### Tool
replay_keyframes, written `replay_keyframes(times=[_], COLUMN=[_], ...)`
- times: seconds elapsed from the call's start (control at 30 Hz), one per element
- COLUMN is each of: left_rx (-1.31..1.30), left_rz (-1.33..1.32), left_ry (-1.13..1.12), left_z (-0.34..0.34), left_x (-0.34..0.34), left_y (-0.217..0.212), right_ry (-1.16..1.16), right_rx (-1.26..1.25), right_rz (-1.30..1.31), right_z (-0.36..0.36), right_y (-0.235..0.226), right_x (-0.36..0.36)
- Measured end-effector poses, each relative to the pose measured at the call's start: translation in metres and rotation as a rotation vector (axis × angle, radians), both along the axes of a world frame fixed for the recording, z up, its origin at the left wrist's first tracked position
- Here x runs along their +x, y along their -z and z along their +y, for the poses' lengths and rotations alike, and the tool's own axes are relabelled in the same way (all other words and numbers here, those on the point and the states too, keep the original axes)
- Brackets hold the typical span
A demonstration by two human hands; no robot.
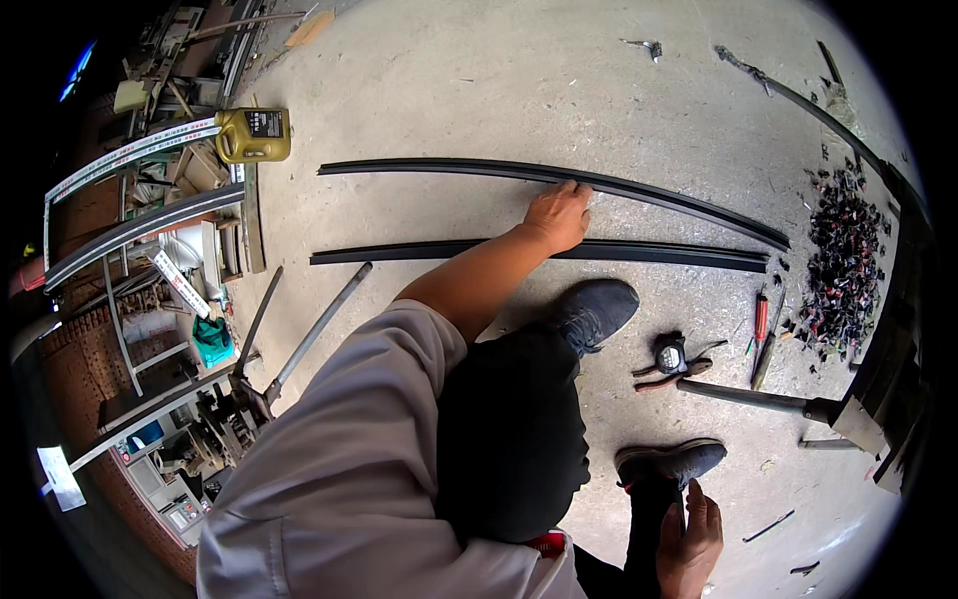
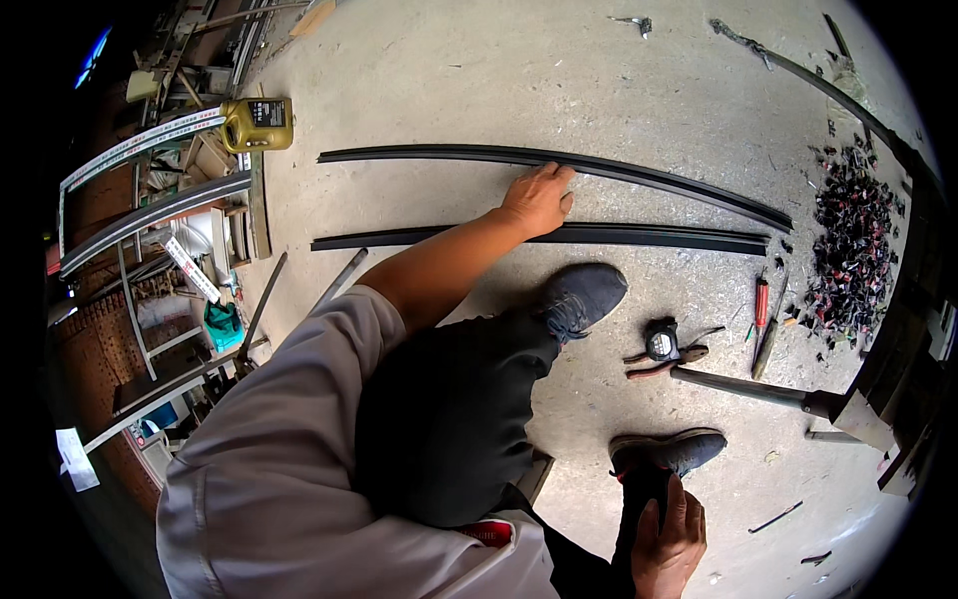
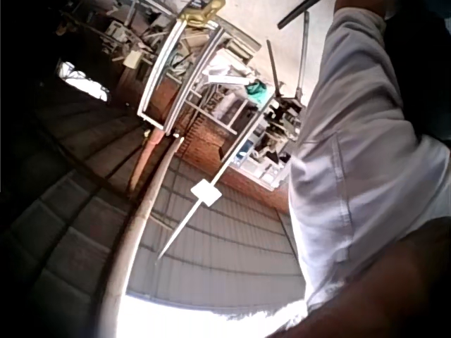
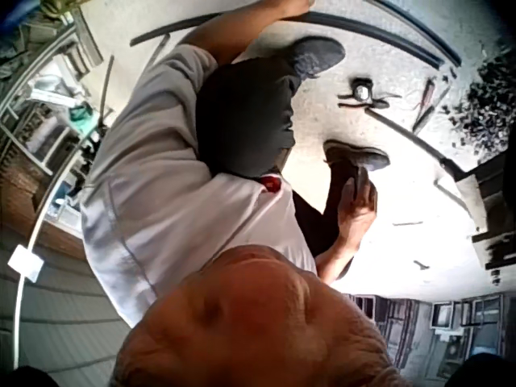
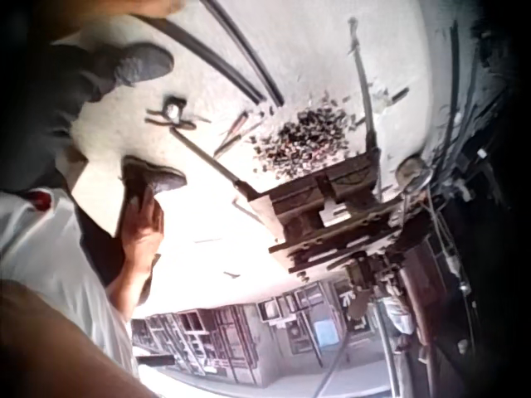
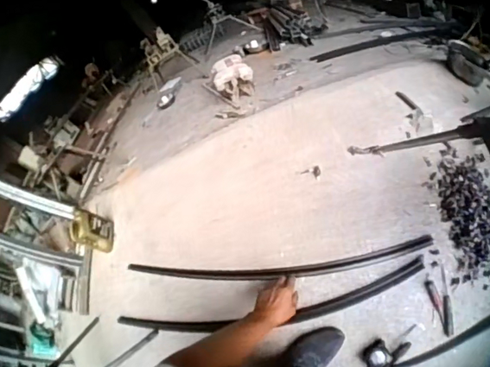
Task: The person handles long metal profiles, peeling off red protective film and fitting them together. The person sits on the floor to manipulate the profiles and uses a tape measure to check dimensions.
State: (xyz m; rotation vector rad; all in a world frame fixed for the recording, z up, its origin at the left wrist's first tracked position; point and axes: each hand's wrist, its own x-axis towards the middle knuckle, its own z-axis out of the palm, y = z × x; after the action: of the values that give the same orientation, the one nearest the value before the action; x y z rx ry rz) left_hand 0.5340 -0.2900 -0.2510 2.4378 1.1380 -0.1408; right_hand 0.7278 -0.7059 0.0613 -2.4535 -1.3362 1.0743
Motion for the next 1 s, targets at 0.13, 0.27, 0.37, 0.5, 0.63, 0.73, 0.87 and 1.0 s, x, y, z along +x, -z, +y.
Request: replay_keyframes(times=[0.13,0.27,0.37,0.5,0.63,0.73,0.87,1.0], left_rx=[-0.046,-0.077,-0.117,-0.097,-0.066,-0.08,-0.041,-0.088], left_rz=[-0.032,-0.127,-0.123,-0.073,-0.053,-0.052,-0.084,0.008], left_ry=[-0.012,0.034,0.118,0.226,0.252,0.225,0.242,0.248], left_z=[-0.003,-0.028,-0.056,-0.067,-0.065,-0.065,-0.063,-0.06], left_x=[0.011,0.008,0.005,-0.003,-0.009,-0.014,-0.012,-0.008], left_y=[0.003,0.004,0.0,0.001,0.015,0.016,0.018,0.012], right_ry=[0.0,-0.013,-0.007,0.007,0.036,0.041,0.012,0.013], right_rx=[0.012,-0.06,-0.06,-0.068,-0.116,-0.101,-0.044,-0.037], right_rz=[0.013,-0.011,0.009,0.027,0.044,0.033,-0.028,-0.033], right_z=[0.012,-0.001,-0.004,-0.007,-0.001,0.004,0.008,0.01], right_y=[0.002,0.021,0.027,0.031,0.028,0.028,0.026,0.024], right_x=[0.003,0.003,0.002,-0.002,-0.006,-0.001,0.003,0.004])
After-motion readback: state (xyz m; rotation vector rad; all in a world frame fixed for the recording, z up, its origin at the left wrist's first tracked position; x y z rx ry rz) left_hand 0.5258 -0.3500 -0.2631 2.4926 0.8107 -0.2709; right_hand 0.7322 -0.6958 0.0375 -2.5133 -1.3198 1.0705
